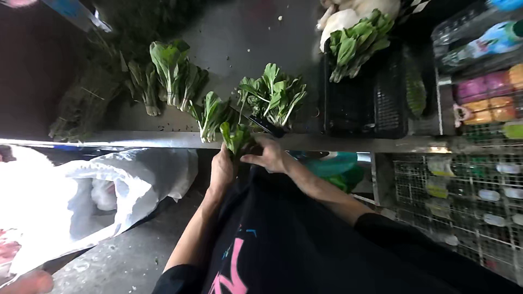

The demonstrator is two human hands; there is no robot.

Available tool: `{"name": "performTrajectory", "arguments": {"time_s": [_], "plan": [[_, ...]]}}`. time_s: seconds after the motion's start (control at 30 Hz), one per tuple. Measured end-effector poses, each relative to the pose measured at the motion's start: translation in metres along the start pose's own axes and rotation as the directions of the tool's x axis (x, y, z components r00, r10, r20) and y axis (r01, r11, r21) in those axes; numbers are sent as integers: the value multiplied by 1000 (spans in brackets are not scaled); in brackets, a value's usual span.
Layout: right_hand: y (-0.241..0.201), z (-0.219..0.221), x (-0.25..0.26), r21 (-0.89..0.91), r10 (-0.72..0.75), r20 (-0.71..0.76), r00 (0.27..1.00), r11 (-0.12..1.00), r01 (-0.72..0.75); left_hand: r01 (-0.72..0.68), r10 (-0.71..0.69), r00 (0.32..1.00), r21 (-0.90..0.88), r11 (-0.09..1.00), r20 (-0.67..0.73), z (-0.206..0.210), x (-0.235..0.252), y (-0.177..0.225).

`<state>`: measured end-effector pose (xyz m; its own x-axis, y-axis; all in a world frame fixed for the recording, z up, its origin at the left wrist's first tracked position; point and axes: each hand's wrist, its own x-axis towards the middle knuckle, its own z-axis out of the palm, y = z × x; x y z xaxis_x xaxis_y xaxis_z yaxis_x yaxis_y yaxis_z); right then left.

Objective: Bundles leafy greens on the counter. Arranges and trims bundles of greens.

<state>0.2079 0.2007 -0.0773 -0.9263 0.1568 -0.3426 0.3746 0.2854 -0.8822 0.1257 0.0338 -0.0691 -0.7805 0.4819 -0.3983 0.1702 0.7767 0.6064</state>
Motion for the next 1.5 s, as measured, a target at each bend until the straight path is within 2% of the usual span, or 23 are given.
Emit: {"name": "performTrajectory", "arguments": {"time_s": [0.07, 0.13, 0.27, 0.33, 0.5, 0.67, 0.8, 0.93, 1.1, 1.17, 1.27, 1.37, 1.5], "plan": [[-1, 25, 5, -13, 46, -25, 999, 999, -46, 9, -15, 997, 79, 997, 76, 2, -1, -7], [-1, 37, 12, -1, 46, -26, 999, 999, -46, -20, 13, 993, 58, 998, 115, -1, -1, -21], [-6, 42, 21, 11, -1, -55, 998, 1000, 2, -222, 239, 967, -179, 959, 84, -10, 4, -70], [-14, 44, 27, -24, -1, -110, 994, 1000, -2, -260, 284, 957, -251, 932, 65, -17, 7, -90], [-28, 60, 52, -133, 117, -298, 947, 978, -162, -183, 200, 980, -316, 931, 23, -51, 14, -120], [-31, 86, 73, -131, 111, -399, 910, 976, -176, -160, 163, 987, -306, 938, -18, -83, 28, -155], [-40, 100, 81, -125, 126, -435, 891, 972, -199, -66, 95, 993, -350, 934, 67, -91, 50, -174], [-53, 110, 94, -132, 182, -515, 838, 949, -287, -32, 78, 993, -420, 907, 93, -90, 66, -177], [-60, 115, 119, -33, 190, -528, 828, 969, -243, 21, 60, 987, -487, 873, 150, -85, 89, -160], [-63, 120, 130, 31, 252, -529, 810, 960, -278, 33, 48, 988, -508, 860, 146, -78, 101, -152], [-56, 130, 143, 160, 385, -553, 739, 919, -360, 110, -26, 986, -523, 845, 165, -73, 116, -136], [-48, 142, 148, 230, 458, -561, 690, 887, -401, 153, -70, 975, -408, 900, 211, -74, 129, -122], [-41, 149, 153, 340, 555, -451, 699, 831, -441, 33, -2, 947, -89, 995, 322, -77, 140, -113]]}}
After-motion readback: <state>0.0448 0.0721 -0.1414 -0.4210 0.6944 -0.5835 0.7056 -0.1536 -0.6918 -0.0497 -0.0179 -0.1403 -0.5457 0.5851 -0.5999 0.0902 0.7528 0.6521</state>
